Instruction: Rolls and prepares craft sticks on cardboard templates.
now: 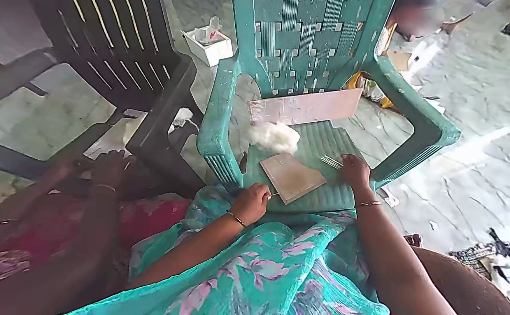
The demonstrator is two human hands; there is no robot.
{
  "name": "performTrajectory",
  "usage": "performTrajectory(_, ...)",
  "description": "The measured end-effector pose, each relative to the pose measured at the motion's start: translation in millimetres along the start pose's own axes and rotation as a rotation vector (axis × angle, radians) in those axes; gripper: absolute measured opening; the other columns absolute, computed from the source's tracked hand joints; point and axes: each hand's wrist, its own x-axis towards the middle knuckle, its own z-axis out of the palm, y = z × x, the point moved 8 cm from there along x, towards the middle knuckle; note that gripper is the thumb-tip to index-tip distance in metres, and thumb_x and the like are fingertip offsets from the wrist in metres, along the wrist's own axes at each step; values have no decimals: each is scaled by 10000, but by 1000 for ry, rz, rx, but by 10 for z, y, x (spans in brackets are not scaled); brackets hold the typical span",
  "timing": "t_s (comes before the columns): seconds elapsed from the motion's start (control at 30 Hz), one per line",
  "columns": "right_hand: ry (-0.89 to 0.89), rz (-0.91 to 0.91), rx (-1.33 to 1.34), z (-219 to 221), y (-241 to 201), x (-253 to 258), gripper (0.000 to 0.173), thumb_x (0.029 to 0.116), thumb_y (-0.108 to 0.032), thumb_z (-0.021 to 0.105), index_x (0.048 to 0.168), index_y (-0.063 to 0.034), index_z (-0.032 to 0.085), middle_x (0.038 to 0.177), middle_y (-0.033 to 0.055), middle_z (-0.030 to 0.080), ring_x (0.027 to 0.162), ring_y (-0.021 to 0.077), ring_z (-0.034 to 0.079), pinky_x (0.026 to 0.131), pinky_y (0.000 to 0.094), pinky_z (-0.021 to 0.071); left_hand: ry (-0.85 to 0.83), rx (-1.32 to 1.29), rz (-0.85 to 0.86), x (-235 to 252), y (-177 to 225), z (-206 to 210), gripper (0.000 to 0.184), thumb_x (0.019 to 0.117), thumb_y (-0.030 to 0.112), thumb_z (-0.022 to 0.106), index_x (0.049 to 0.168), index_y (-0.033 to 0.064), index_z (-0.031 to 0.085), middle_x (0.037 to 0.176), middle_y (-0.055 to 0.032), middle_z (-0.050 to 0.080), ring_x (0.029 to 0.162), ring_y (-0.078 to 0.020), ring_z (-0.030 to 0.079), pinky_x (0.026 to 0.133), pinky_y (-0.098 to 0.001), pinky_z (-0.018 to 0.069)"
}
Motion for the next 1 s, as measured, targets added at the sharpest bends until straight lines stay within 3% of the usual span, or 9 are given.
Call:
performTrajectory(0.23, 88, -19, -86, -129, 2, -218, 297, 1067, -196, 511, 1237, -86, 729, 1311, 220, 651, 1307, 461, 522, 1040, 711, 344, -21, -18, 9, 68, -23, 45, 308, 1084, 165, 470, 1233, -42, 644, 1236, -216, 645, 1193, -315, 622, 1067, -445, 470)
performTrajectory(0.4, -19, -75, -131, 41, -41, -227, 267, 1038, -215, 578, 1236, -166, 749, 1397, 195, 596, 1367, 479, 441, 1048, 750, 281, -33, -35, 13, 110, -84, 50, 303, 1082, 158, 473, 1225, -48, 644, 1230, -218, 645, 1193, -318, 620, 1068, -443, 468)
performTrajectory(0.6, 28, -58, -118, 27, -104, -212, 308, 1058, -195, 532, 1309, -134, 700, 1411, 194, 590, 1383, 472, 436, 1054, 747, 286, -21, -67, 25, 154, -196, 66, 296, 1075, 152, 484, 1197, -59, 652, 1206, -224, 655, 1179, -325, 626, 1067, -444, 466)
performTrajectory(0.73, -5, -31, -146, 54, -111, -231, 299, 1061, -204, 519, 1263, -118, 722, 1413, 194, 588, 1397, 464, 424, 1071, 744, 269, -24, -118, 28, 177, -222, 46, 293, 1070, 141, 496, 1194, -73, 652, 1196, -237, 657, 1178, -331, 623, 1070, -440, 461)
performTrajectory(0.87, 103, 5, -111, -101, -185, -216, 296, 1065, -201, 512, 1260, -111, 716, 1378, 202, 609, 1374, 476, 444, 1029, 738, 310, -32, -171, 23, 207, -255, 23, 288, 1067, 145, 513, 1188, -73, 656, 1179, -237, 659, 1147, -326, 628, 1050, -440, 467)
performTrajectory(1.0, 146, -168, -79, -61, -556, -91, 249, 1033, -176, 576, 1195, -84, 741, 1299, 215, 650, 1321, 468, 502, 1038, 712, 344, -83, -230, -37, 226, -313, 0, 309, 1087, 175, 495, 1238, -63, 622, 1201, -234, 649, 1138, -313, 630, 1036, -451, 474)
